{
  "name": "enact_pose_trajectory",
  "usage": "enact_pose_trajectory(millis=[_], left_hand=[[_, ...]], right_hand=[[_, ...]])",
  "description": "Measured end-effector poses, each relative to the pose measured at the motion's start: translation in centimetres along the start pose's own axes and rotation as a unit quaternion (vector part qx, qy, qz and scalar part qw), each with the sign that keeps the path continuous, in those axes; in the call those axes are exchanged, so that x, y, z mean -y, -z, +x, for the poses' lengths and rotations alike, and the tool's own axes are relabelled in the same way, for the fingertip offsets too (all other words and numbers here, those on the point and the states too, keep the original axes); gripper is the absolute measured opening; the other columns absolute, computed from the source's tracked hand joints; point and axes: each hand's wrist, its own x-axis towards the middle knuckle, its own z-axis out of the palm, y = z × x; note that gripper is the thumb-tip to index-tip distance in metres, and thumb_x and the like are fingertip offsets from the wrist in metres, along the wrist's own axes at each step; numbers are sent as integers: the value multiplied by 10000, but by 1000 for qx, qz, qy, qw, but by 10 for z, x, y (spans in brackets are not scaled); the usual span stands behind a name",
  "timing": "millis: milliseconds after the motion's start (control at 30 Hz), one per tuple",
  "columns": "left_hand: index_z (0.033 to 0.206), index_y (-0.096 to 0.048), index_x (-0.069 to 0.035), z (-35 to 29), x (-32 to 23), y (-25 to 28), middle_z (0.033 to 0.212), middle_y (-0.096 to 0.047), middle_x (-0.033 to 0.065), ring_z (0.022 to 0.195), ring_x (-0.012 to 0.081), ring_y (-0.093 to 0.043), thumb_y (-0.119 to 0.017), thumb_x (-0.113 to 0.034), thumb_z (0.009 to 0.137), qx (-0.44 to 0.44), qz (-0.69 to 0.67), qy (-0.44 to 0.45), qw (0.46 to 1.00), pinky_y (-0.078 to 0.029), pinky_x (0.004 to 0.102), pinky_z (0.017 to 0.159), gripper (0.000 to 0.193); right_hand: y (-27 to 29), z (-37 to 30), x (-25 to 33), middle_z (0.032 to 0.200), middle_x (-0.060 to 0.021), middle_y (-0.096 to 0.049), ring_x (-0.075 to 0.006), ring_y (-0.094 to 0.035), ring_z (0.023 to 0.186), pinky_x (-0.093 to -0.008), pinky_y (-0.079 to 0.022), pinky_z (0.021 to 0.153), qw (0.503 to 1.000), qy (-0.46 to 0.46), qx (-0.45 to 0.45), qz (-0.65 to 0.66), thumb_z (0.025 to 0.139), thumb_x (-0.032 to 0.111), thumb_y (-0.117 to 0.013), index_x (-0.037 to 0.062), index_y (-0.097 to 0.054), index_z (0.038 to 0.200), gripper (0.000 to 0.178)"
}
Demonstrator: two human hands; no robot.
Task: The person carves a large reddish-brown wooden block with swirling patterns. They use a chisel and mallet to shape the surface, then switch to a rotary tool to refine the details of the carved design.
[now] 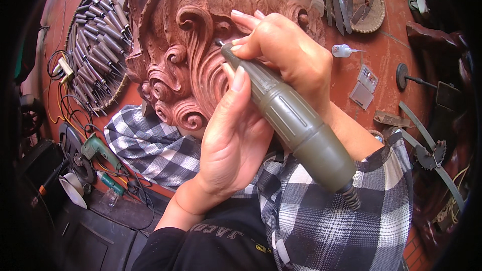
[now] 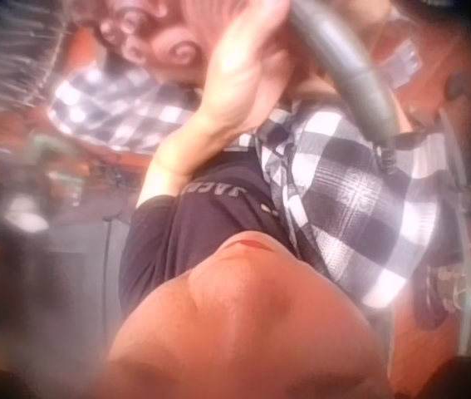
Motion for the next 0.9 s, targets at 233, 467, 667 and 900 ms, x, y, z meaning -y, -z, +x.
enact_pose_trajectory(millis=[233,467,667,900], left_hand=[[1455,-399,-77,6,2,-1,1386,-516,40,1309,147,-465,-427,-346,1094,23,-7,7,1000,-321,353,1140,451],[1438,-414,-61,7,2,0,1381,-519,46,1299,140,-468,-442,-336,1092,22,-7,9,1000,-331,347,1133,443],[1429,-416,-61,3,2,1,1364,-525,46,1291,142,-475,-436,-337,1094,16,-19,6,1000,-329,356,1136,435],[1417,-431,-61,6,3,0,1352,-537,47,1276,143,-486,-436,-338,1095,25,-20,-2,999,-333,358,1127,425]], right_hand=[[4,-1,-2,778,-135,-627,-228,-673,742,-541,-567,945,1000,-1,-24,19,750,0,-786,-37,-615,837,196],[9,-2,1,909,-157,-609,-225,-674,849,-684,-468,1019,999,3,19,41,793,-73,-773,-38,-616,907,197],[7,-2,0,893,-156,-631,-230,-681,858,-684,-461,1023,999,-3,26,34,788,-73,-778,-35,-617,901,200],[1,-1,-1,759,-119,-635,-213,-684,747,-522,-570,947,999,-17,-31,27,735,-7,-803,-28,-608,828,217]])
